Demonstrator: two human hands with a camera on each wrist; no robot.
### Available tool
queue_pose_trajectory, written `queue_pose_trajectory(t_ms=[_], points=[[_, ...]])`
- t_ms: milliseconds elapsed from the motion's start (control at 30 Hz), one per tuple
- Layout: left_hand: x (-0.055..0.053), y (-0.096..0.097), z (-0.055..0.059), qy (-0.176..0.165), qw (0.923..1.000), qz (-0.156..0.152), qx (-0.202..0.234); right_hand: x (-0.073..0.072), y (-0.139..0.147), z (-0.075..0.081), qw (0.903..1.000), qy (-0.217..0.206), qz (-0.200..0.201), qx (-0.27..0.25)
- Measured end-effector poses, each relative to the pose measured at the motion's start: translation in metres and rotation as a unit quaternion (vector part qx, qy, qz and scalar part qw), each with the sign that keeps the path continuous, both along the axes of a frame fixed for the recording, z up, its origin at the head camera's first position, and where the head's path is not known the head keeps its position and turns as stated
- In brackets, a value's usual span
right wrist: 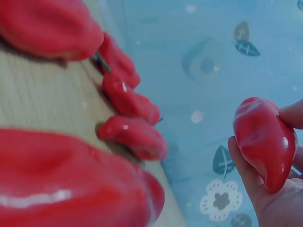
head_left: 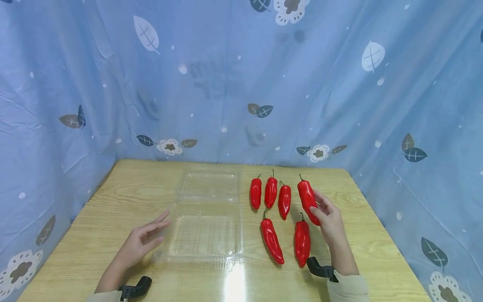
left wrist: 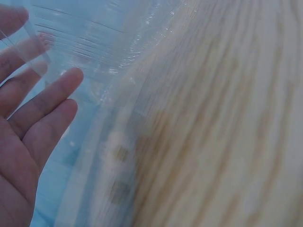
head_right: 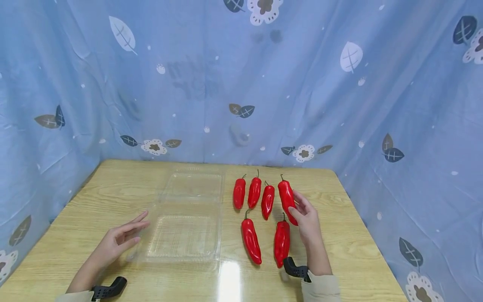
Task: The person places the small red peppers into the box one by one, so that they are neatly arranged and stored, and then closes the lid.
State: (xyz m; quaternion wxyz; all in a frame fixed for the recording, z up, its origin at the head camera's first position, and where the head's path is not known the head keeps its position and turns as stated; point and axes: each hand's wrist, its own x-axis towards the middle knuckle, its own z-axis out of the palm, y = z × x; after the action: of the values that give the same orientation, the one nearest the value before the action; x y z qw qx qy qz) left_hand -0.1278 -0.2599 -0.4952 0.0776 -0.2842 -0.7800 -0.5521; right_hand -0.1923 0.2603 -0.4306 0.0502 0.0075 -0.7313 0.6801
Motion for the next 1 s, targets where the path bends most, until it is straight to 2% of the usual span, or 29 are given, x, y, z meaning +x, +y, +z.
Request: queue_pose_trajectory(t_ms=[467,700,1000], points=[[0.0,-0.001,-0.003,-0.003,1.0,-0.003,0.007,0.005,-0.031,0.009,0.9971,0.035,0.066,-0.01],[0.002,0.0,0.002,-0.01,0.9999,-0.005,0.005,0.007,-0.051,0.008,0.9948,0.028,0.096,-0.02],[0.001,0.001,0.001,-0.002,0.9999,-0.01,0.01,0.008,-0.076,0.006,0.9889,0.025,0.145,-0.016]])
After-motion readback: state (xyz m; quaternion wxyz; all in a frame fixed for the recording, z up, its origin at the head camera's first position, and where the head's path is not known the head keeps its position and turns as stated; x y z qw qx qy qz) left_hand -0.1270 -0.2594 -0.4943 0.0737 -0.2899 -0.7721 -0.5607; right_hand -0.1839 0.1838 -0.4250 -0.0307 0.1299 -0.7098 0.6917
